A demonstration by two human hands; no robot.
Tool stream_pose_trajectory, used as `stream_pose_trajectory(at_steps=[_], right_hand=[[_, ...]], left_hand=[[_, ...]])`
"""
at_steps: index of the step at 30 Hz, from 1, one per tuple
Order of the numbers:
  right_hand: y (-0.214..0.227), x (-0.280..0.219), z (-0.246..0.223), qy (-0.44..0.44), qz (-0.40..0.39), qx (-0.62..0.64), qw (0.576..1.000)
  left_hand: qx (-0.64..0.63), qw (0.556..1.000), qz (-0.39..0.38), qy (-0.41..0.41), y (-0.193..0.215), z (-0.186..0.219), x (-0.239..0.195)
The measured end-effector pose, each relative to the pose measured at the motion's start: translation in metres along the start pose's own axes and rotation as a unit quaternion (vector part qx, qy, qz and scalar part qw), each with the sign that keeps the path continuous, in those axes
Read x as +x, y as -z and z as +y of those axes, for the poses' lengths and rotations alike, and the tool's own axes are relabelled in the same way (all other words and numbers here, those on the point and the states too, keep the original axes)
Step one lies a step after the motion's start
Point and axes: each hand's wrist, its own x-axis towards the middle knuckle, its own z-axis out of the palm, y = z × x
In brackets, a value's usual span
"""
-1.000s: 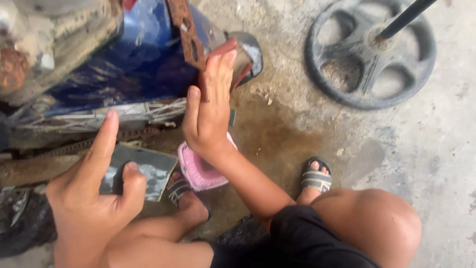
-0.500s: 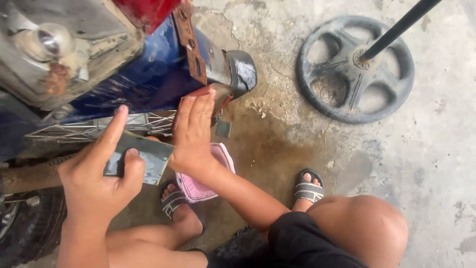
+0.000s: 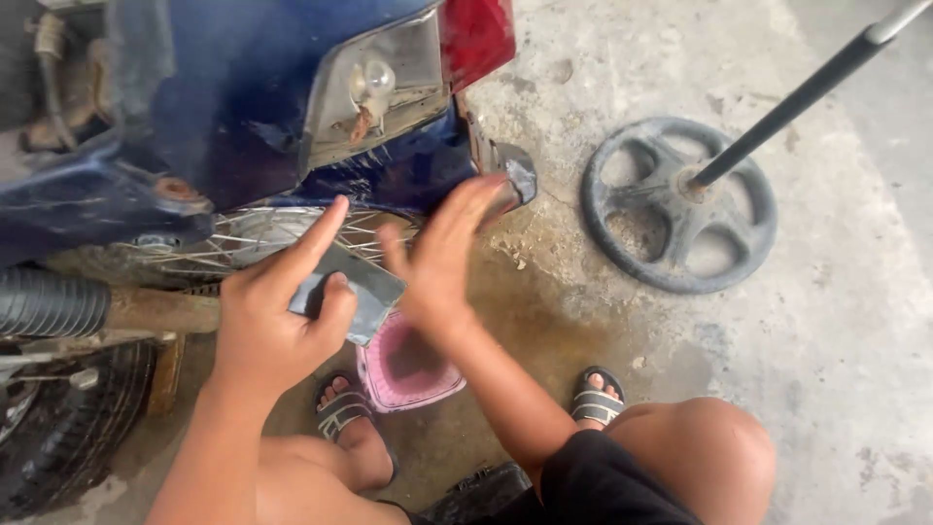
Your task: The person sits on the floor and sands the rear fender of a blue motorcycle using a sanding block. They repeatedly dip the sanding block into a small pink container of water and continue sanding the surface.
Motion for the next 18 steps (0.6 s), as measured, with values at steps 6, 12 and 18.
stream_pose_trajectory(at_steps=[6,12,18], right_hand=[[-0.003,0.018,0.021,-0.012,0.050,-0.003,0.999],[-0.033,-0.019,0.017,0.019,-0.007,-0.078,0.997],[-0.041,0.014,0.040,-0.034,0.050,-0.105,0.993]], left_hand=[[-0.010,1.000,-0.003,0.009,0.010,0.002,-0.011],[-0.039,0.995,0.073,-0.056,-0.006,0.008,-0.021],[0.001,0.999,0.032,0.013,-0.008,0.028,-0.008]])
